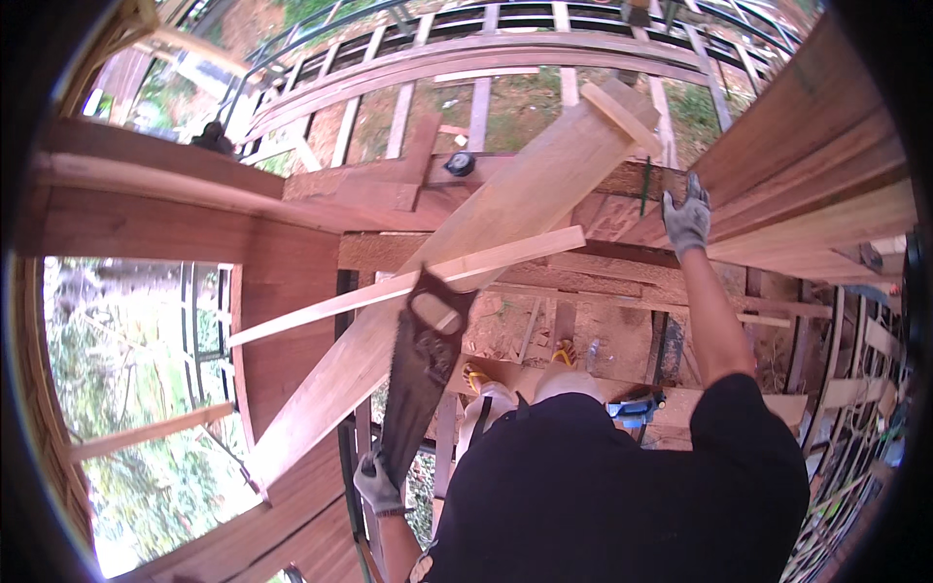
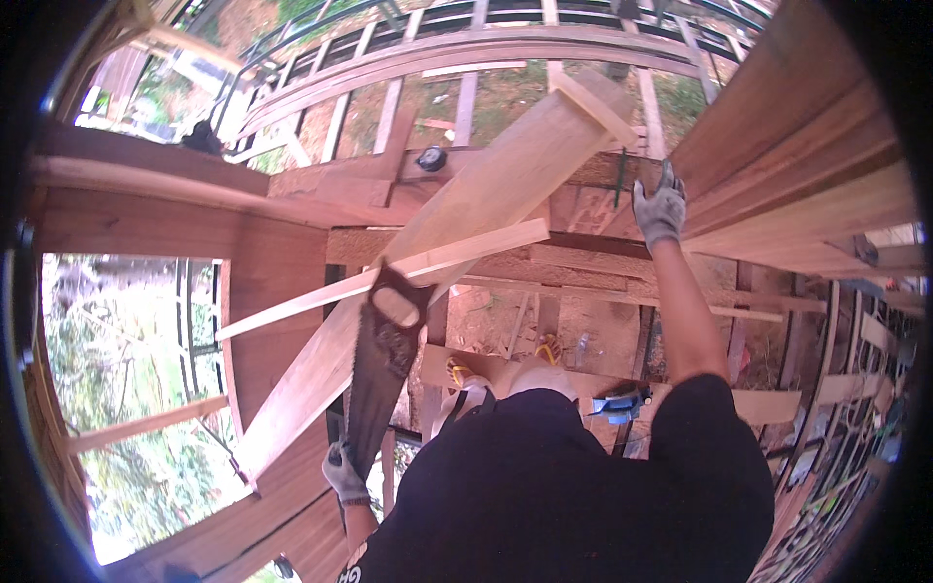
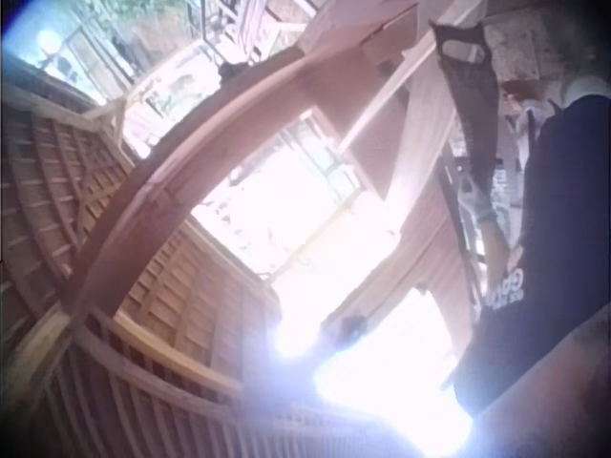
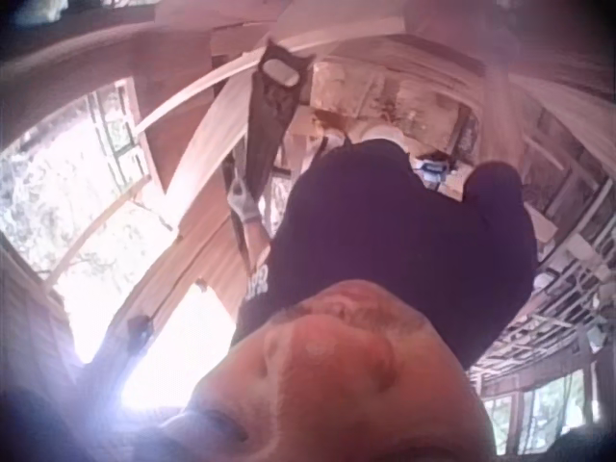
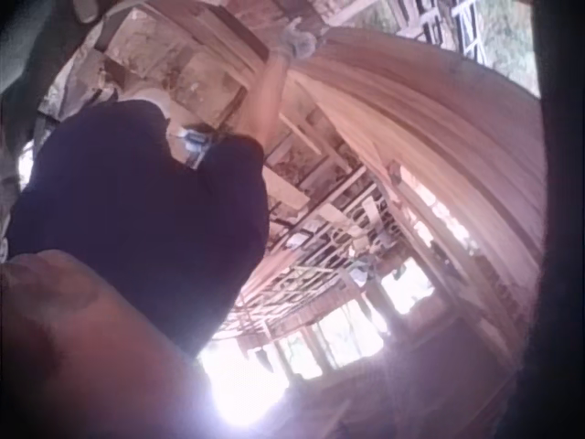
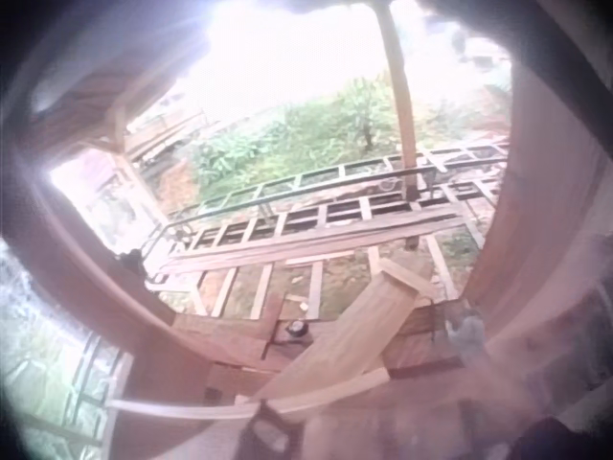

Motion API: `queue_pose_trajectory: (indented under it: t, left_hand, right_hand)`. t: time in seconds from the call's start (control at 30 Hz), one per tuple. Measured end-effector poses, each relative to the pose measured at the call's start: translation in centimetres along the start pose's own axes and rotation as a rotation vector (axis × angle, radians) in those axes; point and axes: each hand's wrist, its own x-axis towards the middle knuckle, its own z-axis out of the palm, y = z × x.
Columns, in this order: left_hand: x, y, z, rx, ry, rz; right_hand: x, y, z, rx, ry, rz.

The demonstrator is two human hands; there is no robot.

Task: The person uses a hand saw to cut a wooden plank positioned on a wooden frame. They repeatedly saw along the plank, pause to adjust the saw, and continue cutting until the plank is separated.

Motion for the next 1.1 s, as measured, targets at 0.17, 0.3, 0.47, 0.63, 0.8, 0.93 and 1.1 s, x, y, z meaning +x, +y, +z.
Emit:
queue_pose_trajectory:
  t: [0.17,0.3,0.47,0.63,0.8,0.93,1.1]
  left_hand:
    - [5.2,3.6,1.4,0.268,-0.114,0.246]
    - [10.5,10.5,4.6,0.374,-0.42,0.246]
    - [16.0,13.9,8.4,0.369,-0.707,0.447]
    - [19.3,18.5,12.7,0.307,-0.919,0.713]
    - [30.8,21.9,15.6,0.297,-0.507,0.711]
    - [37.4,21.2,21.7,0.848,-0.489,0.871]
    - [44.0,19.3,31.1,1.18,-0.553,0.956]
  right_hand:
    - [-7.7,-13.4,-12.6,0.365,-0.233,-0.842]
    - [-13.0,-17.9,-17.1,0.315,-0.62,-1.212]
    - [-17.5,-16.3,-17.1,0.174,-0.539,-1.168]
    - [-21.3,-14.9,-18.2,0.138,-0.503,-0.898]
    - [-28.0,-14.4,-21.6,0.211,-0.42,-0.483]
    - [-36.7,-12.8,-20.7,0.386,-0.143,-0.003]
    - [-48.1,-13.5,-22.6,0.074,-0.069,0.688]
